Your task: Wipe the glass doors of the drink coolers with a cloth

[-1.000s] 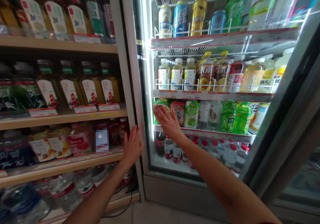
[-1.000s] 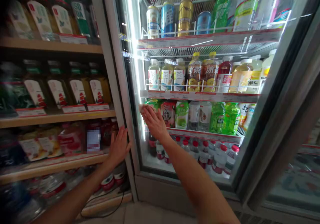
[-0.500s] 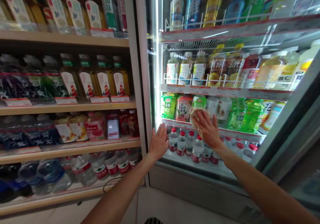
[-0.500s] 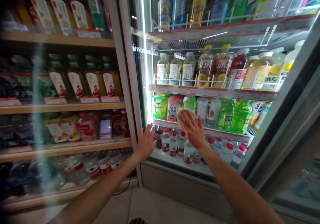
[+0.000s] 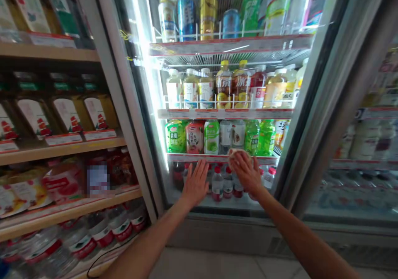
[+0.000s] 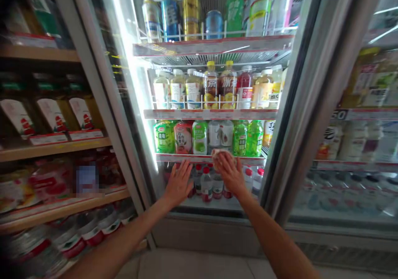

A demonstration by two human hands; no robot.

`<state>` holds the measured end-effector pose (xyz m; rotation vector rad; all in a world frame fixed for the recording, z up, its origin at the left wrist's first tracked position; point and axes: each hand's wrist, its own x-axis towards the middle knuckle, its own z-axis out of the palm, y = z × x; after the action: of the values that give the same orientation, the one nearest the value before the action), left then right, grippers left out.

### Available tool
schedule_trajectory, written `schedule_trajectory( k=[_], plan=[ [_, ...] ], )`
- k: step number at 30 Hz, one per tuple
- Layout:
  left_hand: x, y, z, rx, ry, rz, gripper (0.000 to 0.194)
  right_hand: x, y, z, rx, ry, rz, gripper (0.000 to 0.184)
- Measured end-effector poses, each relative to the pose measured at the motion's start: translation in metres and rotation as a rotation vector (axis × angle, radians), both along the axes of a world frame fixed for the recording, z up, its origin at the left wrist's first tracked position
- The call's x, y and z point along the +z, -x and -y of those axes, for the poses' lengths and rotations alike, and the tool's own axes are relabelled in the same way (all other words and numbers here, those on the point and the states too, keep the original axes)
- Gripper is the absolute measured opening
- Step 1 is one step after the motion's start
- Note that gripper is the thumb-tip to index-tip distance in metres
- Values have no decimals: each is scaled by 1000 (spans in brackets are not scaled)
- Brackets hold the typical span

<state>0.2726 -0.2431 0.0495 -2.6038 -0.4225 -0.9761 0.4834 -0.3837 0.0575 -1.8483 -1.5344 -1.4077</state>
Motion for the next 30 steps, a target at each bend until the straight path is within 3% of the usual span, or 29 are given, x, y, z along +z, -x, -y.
schedule_trajectory(
  k=[2, 3, 7, 9, 13, 15, 21, 23, 27, 28, 30],
  plan=[
    [1, -10, 6, -42, -33, 5, 60, -19, -6, 14, 6, 94, 19, 49],
    [2, -15, 9, -56, -47, 10, 59, -20, -13, 19, -2, 87, 15, 50],
    [15, -31, 16, -52, -55, 60, 56, 12, -46, 33, -124, -284, -64, 48],
    [18, -36, 18, -55, -49, 80, 57, 15, -55, 36, -173, -425, -92, 49],
    [16, -35, 15, -52, -47, 104, 59, -26, -52, 49, -205, -355, -152, 54],
    [16, -33, 9, -21, -44, 126, 61, -35, -55, 55, -210, -321, -172, 55],
    [25, -22, -8, 55, -21, 194, 68, 21, -82, 49, -195, -624, -262, 54],
    [23, -16, -13, 63, -17, 204, 69, 11, -76, 47, -194, -626, -276, 54],
    [17, 0, -27, 83, 9, 226, 68, -29, -61, 50, -201, -510, -276, 55],
    [17, 4, -32, 94, 21, 234, 67, -27, -60, 49, -205, -504, -275, 55],
    [20, 12, -41, 132, 50, 256, 63, -3, -60, 39, -203, -548, -257, 55]
  ],
)
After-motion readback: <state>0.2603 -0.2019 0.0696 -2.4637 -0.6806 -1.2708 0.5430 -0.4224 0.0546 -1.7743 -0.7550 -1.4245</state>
